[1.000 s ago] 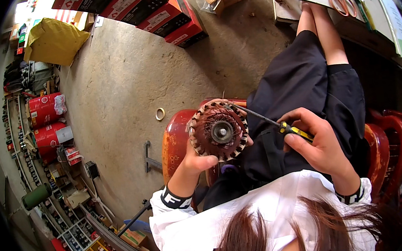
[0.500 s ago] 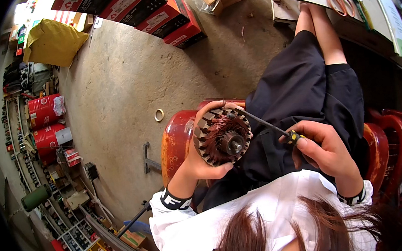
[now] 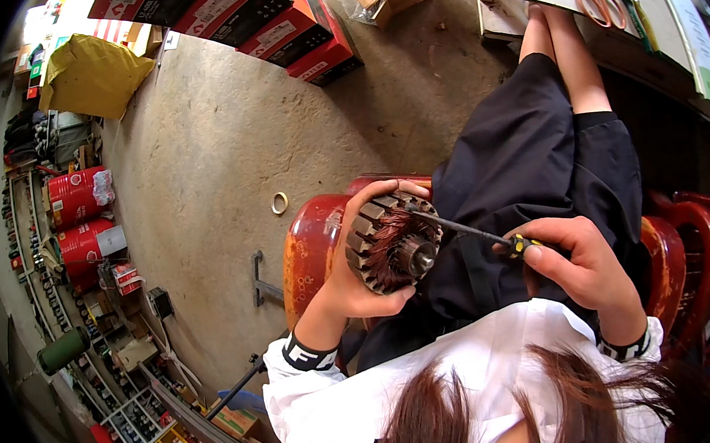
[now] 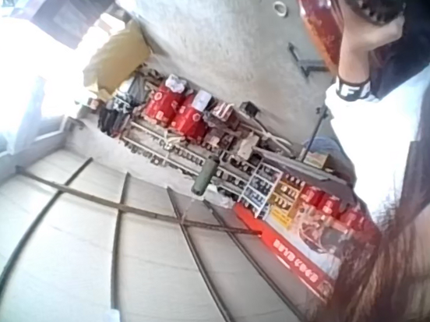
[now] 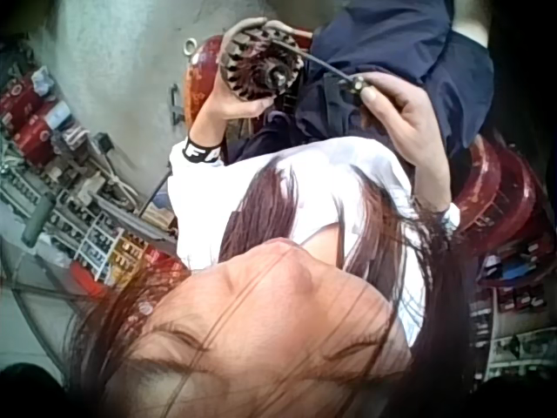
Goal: The person sits at a workbench and uses a screwdriver to adjust the copper windings on a circular electrical component, likely a motor stator. They repeatedly insert the screwdriver into the slots to push or separate the wires, then set the tool down to inspect the component by hand.
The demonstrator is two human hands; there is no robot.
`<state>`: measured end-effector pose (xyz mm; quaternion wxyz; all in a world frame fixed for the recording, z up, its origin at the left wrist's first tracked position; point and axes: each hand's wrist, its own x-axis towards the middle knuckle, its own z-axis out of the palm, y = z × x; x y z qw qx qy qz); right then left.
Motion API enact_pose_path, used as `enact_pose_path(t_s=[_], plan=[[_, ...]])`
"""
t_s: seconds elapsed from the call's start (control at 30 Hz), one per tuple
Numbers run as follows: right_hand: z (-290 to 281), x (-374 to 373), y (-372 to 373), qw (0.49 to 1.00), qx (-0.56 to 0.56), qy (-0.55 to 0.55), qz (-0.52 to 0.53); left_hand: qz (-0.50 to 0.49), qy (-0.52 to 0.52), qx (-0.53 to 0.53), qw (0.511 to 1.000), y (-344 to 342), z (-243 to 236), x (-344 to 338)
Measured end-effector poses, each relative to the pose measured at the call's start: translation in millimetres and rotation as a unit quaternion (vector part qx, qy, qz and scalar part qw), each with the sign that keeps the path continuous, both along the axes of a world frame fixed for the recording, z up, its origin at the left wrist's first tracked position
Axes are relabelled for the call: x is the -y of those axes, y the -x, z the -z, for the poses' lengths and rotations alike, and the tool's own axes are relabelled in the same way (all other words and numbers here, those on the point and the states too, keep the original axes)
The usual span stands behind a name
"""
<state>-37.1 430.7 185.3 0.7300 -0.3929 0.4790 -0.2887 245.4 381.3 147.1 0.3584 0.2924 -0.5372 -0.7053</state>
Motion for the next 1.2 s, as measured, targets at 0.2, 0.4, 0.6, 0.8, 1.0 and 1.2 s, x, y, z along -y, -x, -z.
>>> enact_pose_path(t_s=[0.2, 0.4, 0.6, 0.8, 1.0, 1.2], plan=[[1.4, 2.6, 0.2, 1.0, 0.013, 0.017, 0.007, -0.016, -0.021, -0.004, 1.0, 1.5, -0.3, -4.4], [-0.6, 1.1, -1.6, 1.0, 0.001, 0.013, -0.001, -0.011, 0.004, 0.015, 1.0, 3.0, -3.1, -2.2], [-3.4, 3.2, 2.3, 0.999, -0.034, 0.025, -0.012, -0.003, 0.017, 0.025, 1.0, 2.7, -4.0, -0.8], [-4.3, 12.7, 15.6, 0.996, -0.068, 0.014, -0.054, 0.031, -0.005, 0.02, 0.999, 1.4, -2.6, -4.0], [-4.1, 17.3, 18.1, 0.992, -0.098, 0.038, -0.068, 0.051, 0.011, 0.073, 0.996, -1.5, -4.2, -2.3], [-1.1, 4.3, 2.2, 0.969, -0.174, 0.172, -0.025, 0.04, 0.02, 0.099, 0.994, -4.9, 3.1, -1.9]])
